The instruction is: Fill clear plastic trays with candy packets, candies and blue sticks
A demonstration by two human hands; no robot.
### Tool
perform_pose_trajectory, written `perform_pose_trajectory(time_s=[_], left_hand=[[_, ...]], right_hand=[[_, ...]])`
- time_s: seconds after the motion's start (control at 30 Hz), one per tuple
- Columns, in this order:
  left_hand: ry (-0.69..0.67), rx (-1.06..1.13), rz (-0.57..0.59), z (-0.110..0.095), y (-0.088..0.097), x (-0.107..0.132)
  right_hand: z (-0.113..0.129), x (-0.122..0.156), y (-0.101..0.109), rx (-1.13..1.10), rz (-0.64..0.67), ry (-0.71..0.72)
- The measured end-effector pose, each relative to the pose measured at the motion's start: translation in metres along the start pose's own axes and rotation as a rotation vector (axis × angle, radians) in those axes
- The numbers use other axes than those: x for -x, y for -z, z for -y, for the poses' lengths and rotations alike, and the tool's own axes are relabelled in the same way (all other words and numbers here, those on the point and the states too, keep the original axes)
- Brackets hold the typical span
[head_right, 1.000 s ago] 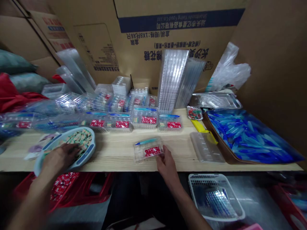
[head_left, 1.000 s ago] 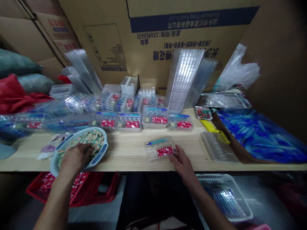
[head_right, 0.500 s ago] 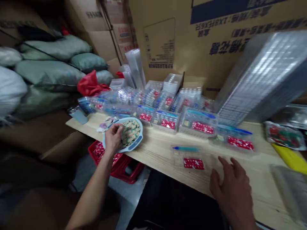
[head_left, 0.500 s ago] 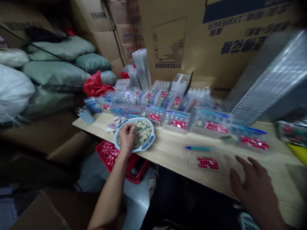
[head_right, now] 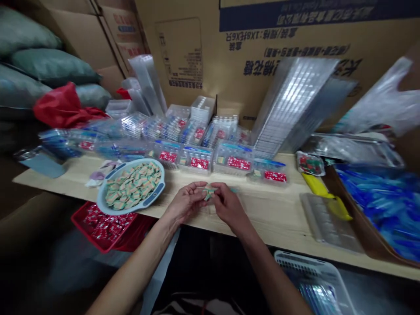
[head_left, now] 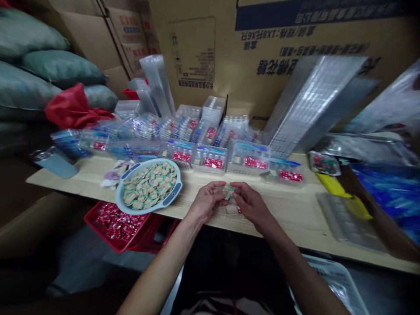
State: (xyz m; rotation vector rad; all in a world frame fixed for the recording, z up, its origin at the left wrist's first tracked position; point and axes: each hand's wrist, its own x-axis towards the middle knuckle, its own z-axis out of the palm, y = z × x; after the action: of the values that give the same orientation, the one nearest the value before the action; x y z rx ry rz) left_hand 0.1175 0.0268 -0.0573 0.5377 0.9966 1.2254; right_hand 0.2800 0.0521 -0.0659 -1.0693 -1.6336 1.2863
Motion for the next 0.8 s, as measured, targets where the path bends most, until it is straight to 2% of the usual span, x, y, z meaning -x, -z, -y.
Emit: perform_pose_trajectory(time_s=[0.13,0.27,0.33,0.53,0.7,0.8], left_hand=[[0.013,-0.068,0.022,0.016,-0.011,-0.007],[-0.009,-0.117,0.07,0.022,-0.014,-0.009],[-0.022,-0.108,0.061,0.024,-0.016,-0.01],[-0.022,-0.145,0.01,0.027,-0.019,-0.01],[0.013,-0.029,-0.015,0.025,-0.015,-0.01],[0.05,0.016,0.0,0.023,-0.015,-0.008]], right_hand=[[-0.015,0.002,0.011,-0.093,-0.069,-0.087],[-0.021,0.005,0.019,-0.142,-0.016,-0.097],[-0.023,0.006,0.02,-0.122,-0.013,-0.073],[-0.039,0.004,0.021,0.027,-0.113,-0.022],[-0.044,0.003,0.026,0.026,-0.262,-0.043],[-0.045,0.004,0.023,0.07,-0.246,-0.03]])
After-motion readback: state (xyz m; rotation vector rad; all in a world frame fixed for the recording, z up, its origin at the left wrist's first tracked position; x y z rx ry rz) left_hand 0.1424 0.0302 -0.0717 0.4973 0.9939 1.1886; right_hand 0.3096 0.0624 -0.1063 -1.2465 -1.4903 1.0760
